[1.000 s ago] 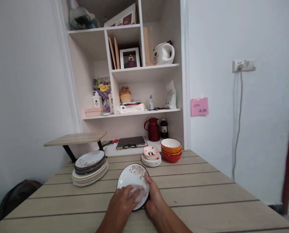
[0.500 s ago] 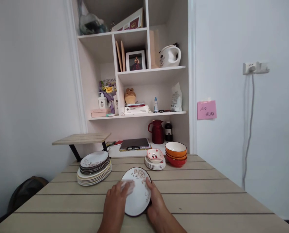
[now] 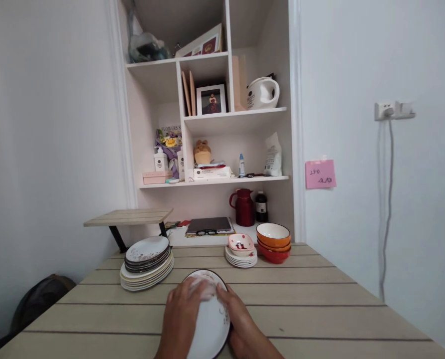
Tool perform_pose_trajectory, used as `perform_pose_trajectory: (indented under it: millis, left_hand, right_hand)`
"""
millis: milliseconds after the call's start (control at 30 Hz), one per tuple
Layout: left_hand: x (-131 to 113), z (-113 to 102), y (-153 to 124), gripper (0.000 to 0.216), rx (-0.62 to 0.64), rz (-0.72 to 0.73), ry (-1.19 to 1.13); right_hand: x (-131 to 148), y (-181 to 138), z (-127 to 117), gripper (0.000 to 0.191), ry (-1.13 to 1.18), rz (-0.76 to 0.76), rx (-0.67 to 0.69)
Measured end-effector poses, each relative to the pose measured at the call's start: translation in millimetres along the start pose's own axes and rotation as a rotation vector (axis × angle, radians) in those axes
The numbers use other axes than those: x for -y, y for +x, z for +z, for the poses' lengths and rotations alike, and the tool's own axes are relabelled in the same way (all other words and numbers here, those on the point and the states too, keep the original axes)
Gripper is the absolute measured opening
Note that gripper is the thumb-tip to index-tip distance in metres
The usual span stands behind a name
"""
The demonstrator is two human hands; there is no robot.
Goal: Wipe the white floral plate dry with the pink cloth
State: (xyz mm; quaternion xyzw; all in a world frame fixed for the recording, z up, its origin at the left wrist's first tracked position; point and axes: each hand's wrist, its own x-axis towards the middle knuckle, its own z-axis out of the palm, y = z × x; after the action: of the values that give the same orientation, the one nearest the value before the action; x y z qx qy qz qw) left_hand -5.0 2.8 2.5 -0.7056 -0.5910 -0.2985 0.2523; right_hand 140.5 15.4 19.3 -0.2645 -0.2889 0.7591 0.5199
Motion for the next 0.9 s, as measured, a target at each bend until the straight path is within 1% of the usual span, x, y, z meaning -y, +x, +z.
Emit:
perform_pose_trajectory:
  millis: [67, 100, 167, 267, 367, 467, 567, 733, 833, 900]
  left_hand:
    - [8.6, -2.6, 2.2, 0.048, 0.066, -0.165, 0.024]
    - [11.8, -4.1, 2.8, 0.05, 0.11, -0.216, 0.031]
    - [14.0, -6.8, 3.3, 0.053, 0.2, -0.275, 0.041]
    - [7.7, -8.3, 3.2, 0.053, 0.33, -0.278, -0.009]
    - [-1.7, -6.2, 1.6, 0.054, 0.407, -0.191, -0.116]
    - [-5.1, -2.8, -1.3, 0.058, 0.405, -0.142, -0.142]
    - [-2.7, -2.1, -2.0, 0.058, 0.358, -0.153, -0.152]
    - [4.0, -8.1, 3.0, 0.054, 0.355, -0.254, -0.177]
    - [6.3, -11.6, 4.7, 0.052, 0.362, -0.344, -0.105]
    - [6.2, -13.2, 4.7, 0.051, 0.366, -0.394, -0.036]
  right_hand:
    - [-0.5, -0.2, 0.7, 0.043, -0.002, -0.009, 0.029]
    - [-0.9, 0.8, -0.2, 0.042, 0.012, -0.014, 0.027]
    - [-2.0, 4.5, -4.1, 0.039, 0.052, -0.022, -0.012]
    - [-3.0, 12.3, -12.9, 0.034, 0.099, -0.033, -0.096]
    - [-1.8, 17.9, -19.2, 0.031, 0.141, -0.036, -0.152]
    - [0.7, 18.0, -19.6, 0.034, 0.145, -0.035, -0.18]
    - [3.1, 13.3, -16.8, 0.036, 0.091, -0.042, -0.156]
    - [4.3, 5.3, -11.1, 0.036, 0.01, -0.021, -0.119]
    - [3.8, 2.5, -6.4, 0.037, -0.027, -0.015, -0.091]
    - [3.4, 1.2, -3.8, 0.036, -0.05, -0.004, -0.099]
